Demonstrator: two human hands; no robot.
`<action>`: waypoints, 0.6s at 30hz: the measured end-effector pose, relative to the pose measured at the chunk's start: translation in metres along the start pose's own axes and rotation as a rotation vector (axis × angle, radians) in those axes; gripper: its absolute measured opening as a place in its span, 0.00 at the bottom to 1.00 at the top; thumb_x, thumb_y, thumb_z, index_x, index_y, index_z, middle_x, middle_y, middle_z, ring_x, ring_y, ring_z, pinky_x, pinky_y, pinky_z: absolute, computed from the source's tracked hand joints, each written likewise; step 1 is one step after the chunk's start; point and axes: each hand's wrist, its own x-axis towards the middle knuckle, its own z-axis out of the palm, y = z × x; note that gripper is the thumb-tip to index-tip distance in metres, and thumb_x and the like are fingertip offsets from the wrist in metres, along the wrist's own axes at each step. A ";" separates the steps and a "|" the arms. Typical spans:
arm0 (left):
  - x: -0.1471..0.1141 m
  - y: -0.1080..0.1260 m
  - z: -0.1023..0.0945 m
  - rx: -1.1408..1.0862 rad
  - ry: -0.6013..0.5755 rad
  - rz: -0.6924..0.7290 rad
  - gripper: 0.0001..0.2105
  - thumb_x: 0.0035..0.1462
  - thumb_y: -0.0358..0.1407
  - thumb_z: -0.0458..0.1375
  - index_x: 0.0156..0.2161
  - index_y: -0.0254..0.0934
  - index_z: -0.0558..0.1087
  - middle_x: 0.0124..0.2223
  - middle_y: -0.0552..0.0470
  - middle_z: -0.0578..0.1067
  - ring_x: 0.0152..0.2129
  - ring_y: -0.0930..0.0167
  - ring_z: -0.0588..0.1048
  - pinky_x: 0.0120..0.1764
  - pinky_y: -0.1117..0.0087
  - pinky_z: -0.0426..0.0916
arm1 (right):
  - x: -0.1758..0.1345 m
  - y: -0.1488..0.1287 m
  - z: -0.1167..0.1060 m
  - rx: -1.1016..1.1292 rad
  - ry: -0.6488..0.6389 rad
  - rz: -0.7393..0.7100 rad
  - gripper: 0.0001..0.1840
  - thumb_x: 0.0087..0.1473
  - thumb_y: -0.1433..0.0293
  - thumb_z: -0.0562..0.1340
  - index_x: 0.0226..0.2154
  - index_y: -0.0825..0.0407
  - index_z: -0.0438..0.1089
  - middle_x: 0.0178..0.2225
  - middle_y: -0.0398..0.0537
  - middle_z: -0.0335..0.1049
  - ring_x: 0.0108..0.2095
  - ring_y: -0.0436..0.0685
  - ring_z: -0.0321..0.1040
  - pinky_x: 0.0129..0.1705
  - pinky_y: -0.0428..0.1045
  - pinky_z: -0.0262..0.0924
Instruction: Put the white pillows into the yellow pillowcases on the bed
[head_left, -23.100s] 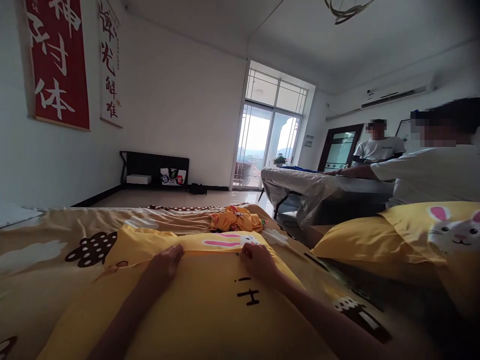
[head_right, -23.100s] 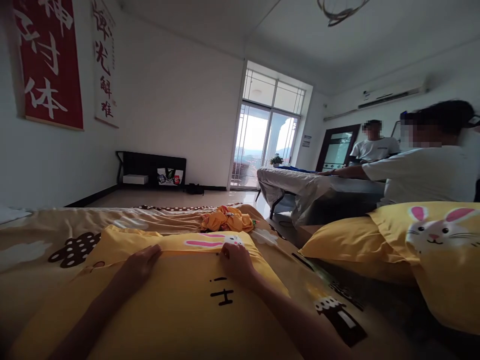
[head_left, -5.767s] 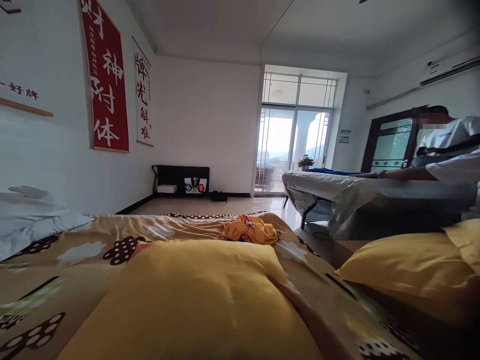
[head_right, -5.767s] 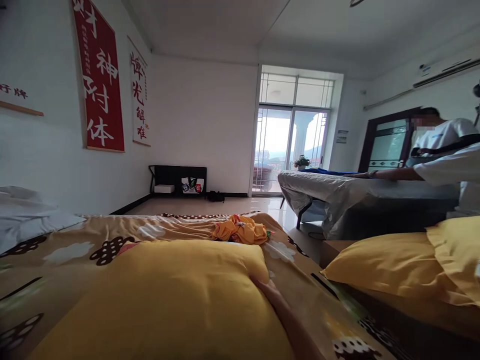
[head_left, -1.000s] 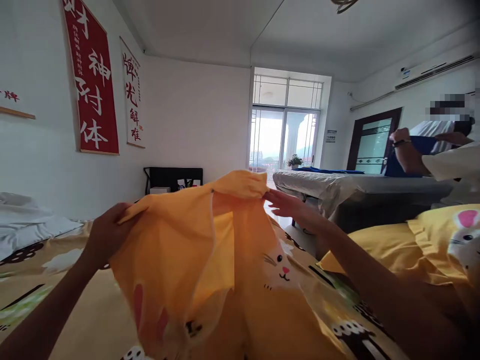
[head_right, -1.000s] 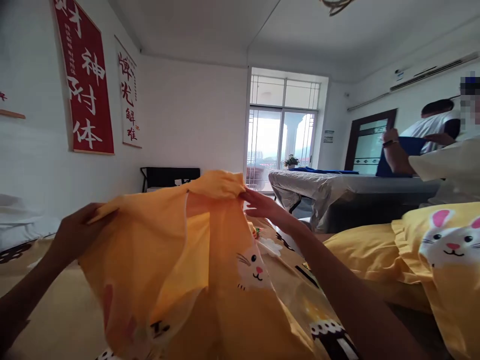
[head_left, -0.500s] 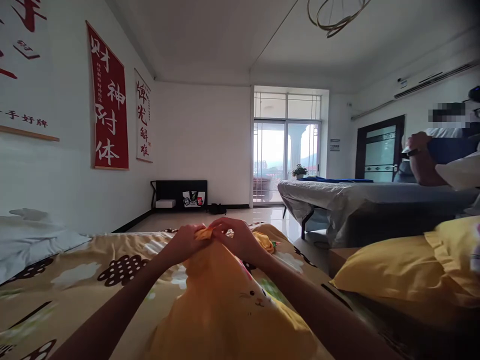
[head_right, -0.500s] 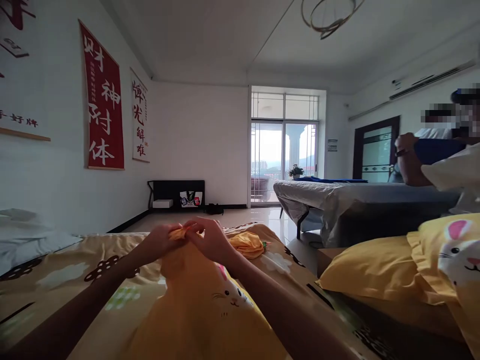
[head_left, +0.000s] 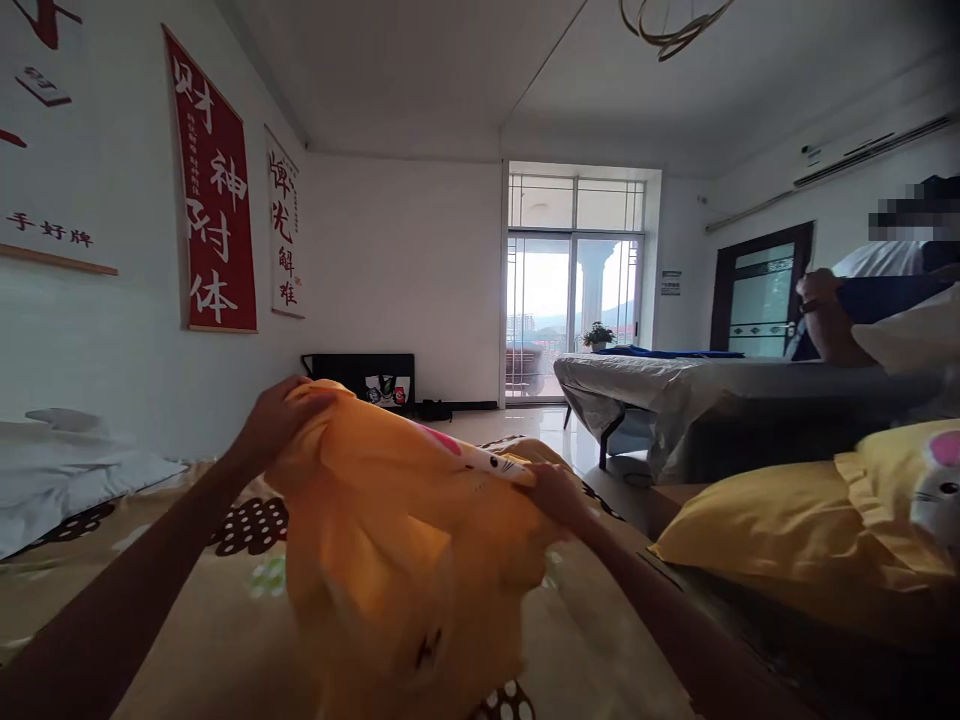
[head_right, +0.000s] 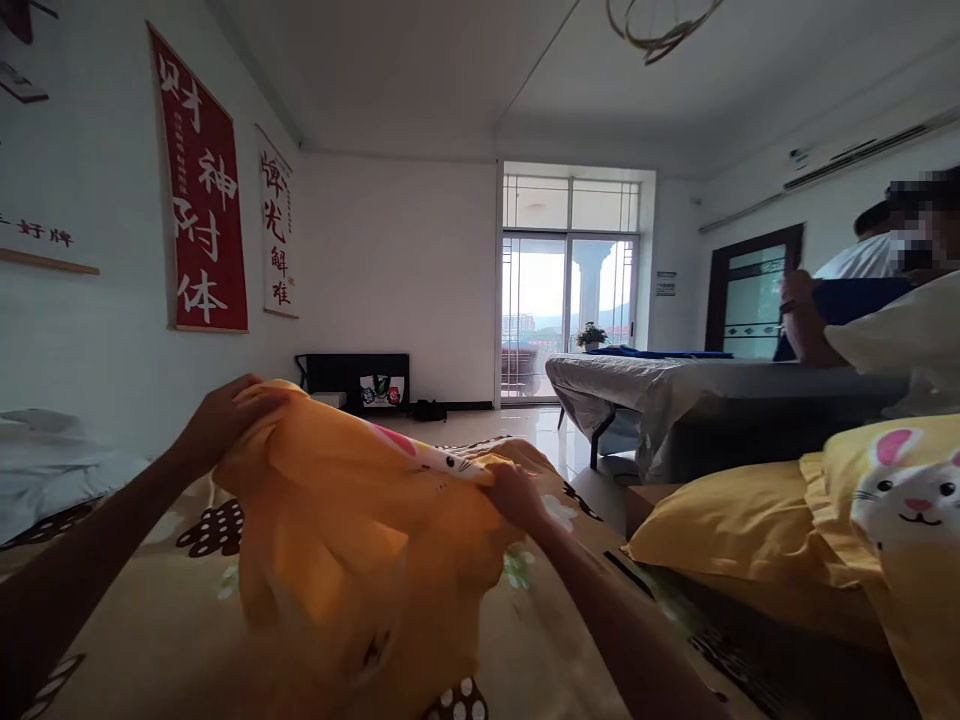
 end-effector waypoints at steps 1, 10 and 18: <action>0.003 -0.003 -0.011 0.027 -0.019 -0.020 0.17 0.47 0.50 0.59 0.32 0.37 0.70 0.28 0.59 0.70 0.28 0.72 0.67 0.29 0.75 0.61 | 0.007 0.009 -0.017 -0.040 0.044 0.030 0.12 0.53 0.67 0.56 0.34 0.48 0.75 0.34 0.51 0.76 0.37 0.61 0.71 0.35 0.49 0.56; 0.013 -0.028 -0.063 0.097 0.030 -0.092 0.17 0.47 0.49 0.60 0.34 0.36 0.70 0.27 0.61 0.68 0.26 0.76 0.64 0.25 0.79 0.58 | 0.010 0.052 -0.121 -0.117 0.076 -0.020 0.04 0.40 0.69 0.61 0.18 0.51 0.68 0.20 0.44 0.69 0.27 0.55 0.64 0.30 0.47 0.53; 0.016 -0.039 -0.068 -0.196 0.173 -0.166 0.18 0.48 0.48 0.61 0.33 0.37 0.63 0.26 0.62 0.63 0.21 0.78 0.63 0.22 0.78 0.61 | -0.020 0.051 -0.168 0.332 -0.168 -0.064 0.18 0.46 0.53 0.62 0.33 0.49 0.73 0.32 0.47 0.73 0.32 0.58 0.68 0.30 0.49 0.60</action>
